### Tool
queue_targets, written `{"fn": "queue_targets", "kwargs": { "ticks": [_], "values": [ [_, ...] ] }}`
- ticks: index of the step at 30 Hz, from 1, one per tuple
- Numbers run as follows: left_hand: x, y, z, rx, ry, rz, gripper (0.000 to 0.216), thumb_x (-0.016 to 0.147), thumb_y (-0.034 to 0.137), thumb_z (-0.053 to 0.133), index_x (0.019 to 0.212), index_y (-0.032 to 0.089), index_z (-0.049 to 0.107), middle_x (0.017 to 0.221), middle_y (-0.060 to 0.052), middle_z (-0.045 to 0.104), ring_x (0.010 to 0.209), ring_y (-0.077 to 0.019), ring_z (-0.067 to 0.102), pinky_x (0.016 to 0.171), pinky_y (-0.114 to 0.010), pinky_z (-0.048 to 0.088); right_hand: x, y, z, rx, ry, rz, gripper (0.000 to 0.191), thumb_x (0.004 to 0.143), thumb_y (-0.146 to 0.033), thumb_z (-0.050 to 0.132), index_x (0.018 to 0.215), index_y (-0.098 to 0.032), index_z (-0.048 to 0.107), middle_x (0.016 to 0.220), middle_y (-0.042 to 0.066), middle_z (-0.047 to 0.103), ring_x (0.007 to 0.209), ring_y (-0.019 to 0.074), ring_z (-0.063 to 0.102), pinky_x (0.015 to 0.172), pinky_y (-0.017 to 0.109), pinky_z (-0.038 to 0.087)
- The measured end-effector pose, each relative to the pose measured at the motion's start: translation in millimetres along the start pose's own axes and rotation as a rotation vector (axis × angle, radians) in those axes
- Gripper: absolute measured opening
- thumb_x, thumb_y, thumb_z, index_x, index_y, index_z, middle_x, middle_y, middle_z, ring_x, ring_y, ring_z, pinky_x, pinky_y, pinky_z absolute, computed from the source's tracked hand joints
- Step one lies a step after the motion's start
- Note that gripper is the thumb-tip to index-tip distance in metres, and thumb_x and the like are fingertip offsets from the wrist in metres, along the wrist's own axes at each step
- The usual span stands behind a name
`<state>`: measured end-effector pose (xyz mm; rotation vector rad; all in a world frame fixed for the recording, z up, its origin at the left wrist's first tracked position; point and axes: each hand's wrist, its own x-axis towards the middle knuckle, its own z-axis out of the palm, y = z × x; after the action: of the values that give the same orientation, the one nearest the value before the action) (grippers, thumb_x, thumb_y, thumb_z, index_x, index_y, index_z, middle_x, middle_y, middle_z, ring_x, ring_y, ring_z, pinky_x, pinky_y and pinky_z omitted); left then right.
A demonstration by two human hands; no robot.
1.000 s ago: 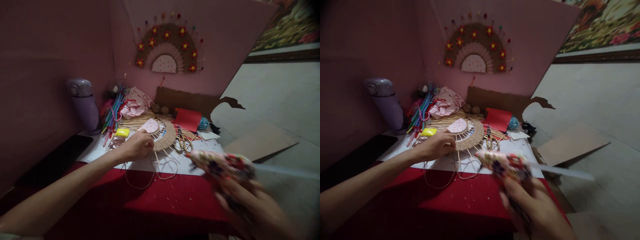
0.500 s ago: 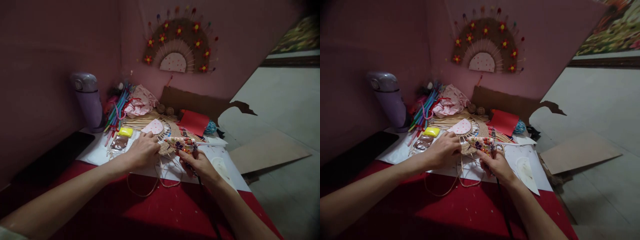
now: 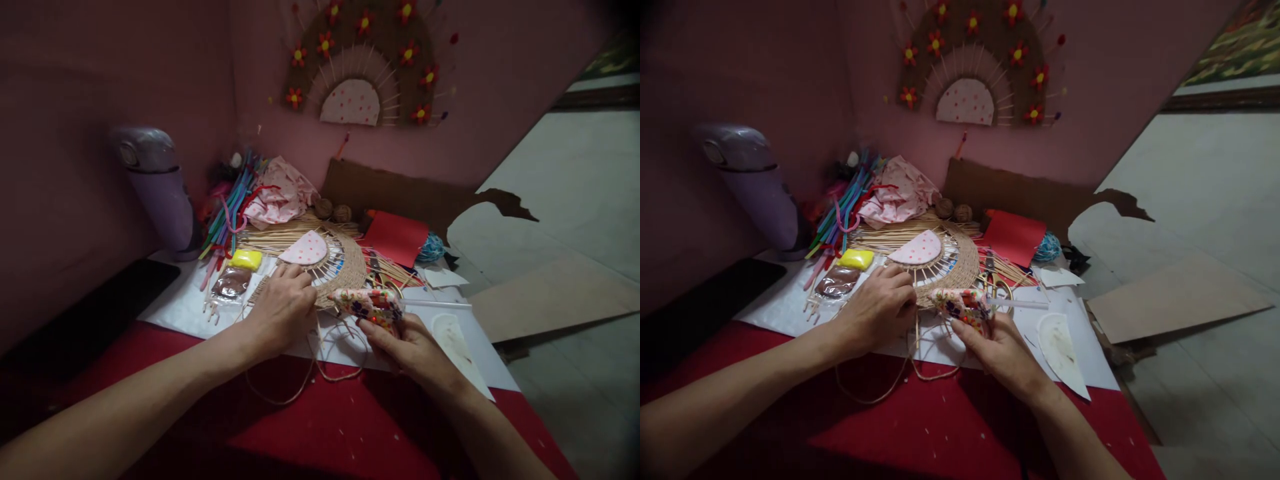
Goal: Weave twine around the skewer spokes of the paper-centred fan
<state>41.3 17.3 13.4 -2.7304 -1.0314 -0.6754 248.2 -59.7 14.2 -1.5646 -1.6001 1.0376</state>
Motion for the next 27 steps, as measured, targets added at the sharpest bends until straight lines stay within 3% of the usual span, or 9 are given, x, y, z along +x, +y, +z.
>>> {"fn": "queue_targets", "kwargs": {
  "ticks": [5,10,17,21,27],
  "values": [
    [-1,-2,2,-0.105,-0.015,-0.06,0.012,0.073,0.012,0.053,0.062,0.015,0.059,0.073,-0.005,0.058,0.079,-0.0195,0.046,0.07,-0.033,0.037,-3,-6,3,-0.062,-0.028,-0.068,0.026,0.082,-0.042,0.055,0.082,-0.018,0.062,0.059,-0.003,0.051,0.053,0.0088,0.042,0.049,0.022,0.034],
    [-1,-3,1,-0.227,-0.043,-0.108,0.013,0.073,0.01,0.053,0.063,0.015,0.059,0.072,-0.004,0.057,0.079,-0.0178,0.046,0.07,-0.03,0.037,-3,-9,8,-0.029,-0.056,-0.018,0.029,0.082,-0.045,0.053,0.083,-0.017,0.061,0.062,-0.002,0.052,0.055,0.0098,0.043,0.05,0.023,0.035],
    [-2,-4,2,-0.258,-0.071,-0.115,0.015,0.074,0.008,0.051,0.062,0.014,0.058,0.072,-0.004,0.056,0.077,-0.0167,0.045,0.067,-0.029,0.036,-5,-17,14,-0.117,-0.049,-0.152,0.023,0.085,-0.039,0.049,0.083,-0.019,0.061,0.075,0.0,0.058,0.076,0.0152,0.054,0.069,0.027,0.042],
    [-3,-4,4,-0.25,-0.047,-0.101,0.016,0.073,0.008,0.05,0.062,0.015,0.058,0.071,-0.003,0.055,0.076,-0.0163,0.046,0.067,-0.028,0.036,-5,-21,14,-0.192,-0.023,-0.184,0.025,0.085,-0.039,0.048,0.077,-0.018,0.06,0.07,-0.001,0.056,0.067,0.0131,0.049,0.064,0.026,0.04],
    [-3,-4,4,-0.258,-0.04,-0.098,0.017,0.073,0.007,0.048,0.063,0.015,0.058,0.071,-0.003,0.056,0.076,-0.0162,0.046,0.067,-0.028,0.037,-6,-20,17,-0.167,0.017,-0.116,0.031,0.084,-0.04,0.049,0.063,-0.018,0.054,0.057,-0.003,0.046,0.054,0.01,0.038,0.051,0.025,0.033]
  ]
}}
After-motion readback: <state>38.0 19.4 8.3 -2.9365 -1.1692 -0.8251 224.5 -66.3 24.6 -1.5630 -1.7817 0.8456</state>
